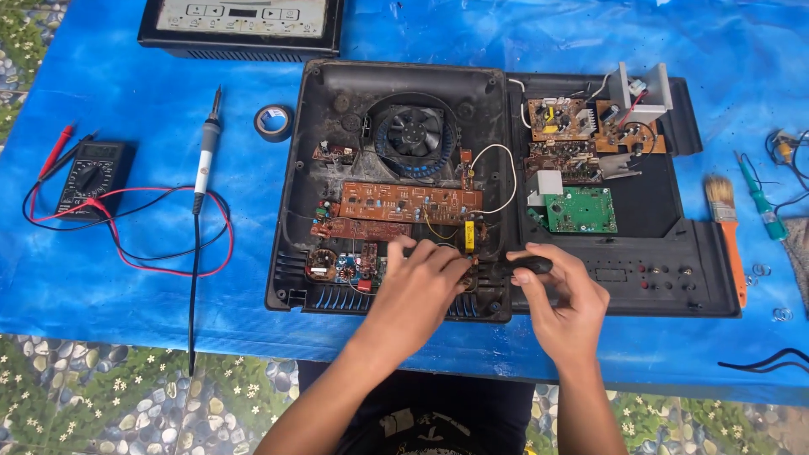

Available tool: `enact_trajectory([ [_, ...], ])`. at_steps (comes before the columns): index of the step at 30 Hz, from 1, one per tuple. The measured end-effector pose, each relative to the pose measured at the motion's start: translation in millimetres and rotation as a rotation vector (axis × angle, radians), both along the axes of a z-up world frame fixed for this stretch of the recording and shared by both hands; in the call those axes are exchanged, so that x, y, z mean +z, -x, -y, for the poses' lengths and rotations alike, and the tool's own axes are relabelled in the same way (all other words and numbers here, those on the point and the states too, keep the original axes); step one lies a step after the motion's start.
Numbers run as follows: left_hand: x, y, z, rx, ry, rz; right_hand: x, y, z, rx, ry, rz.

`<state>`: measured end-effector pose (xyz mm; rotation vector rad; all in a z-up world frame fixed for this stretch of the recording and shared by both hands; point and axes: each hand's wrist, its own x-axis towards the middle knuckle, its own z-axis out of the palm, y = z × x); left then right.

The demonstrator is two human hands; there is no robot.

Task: The person works on the internal components of a disassembled electronic device, using a black tool to manipulate wires and parts on the circuit board. The person also briefly handles a smartphone and a power bank on the table.

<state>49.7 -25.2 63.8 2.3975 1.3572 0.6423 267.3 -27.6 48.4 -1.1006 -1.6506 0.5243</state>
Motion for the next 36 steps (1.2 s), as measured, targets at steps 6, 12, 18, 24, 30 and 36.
enact_trajectory([
  [6, -24, -15, 3, 0.062, -0.05, -0.117, 5, 4, -2, -0.021, -0.005, -0.014],
  [12, -32, -19, 4, 0.103, -0.051, -0.068, 8, 10, -3, -0.008, 0.045, 0.002],
  [18, -30, -20, 6, 0.187, -0.088, -0.086, 50, 7, 16, 0.049, 0.298, 0.361],
  [24, -28, -18, 8, 0.161, -0.042, -0.07, 37, 7, 10, -0.139, 0.238, 0.343],
  [30, -27, -18, 8, 0.161, -0.071, -0.084, 45, 9, 18, -0.098, 0.461, 0.415],
  [36, -24, -16, 5, 0.139, -0.084, -0.11, 47, 12, 18, -0.027, 0.466, 0.386],
])
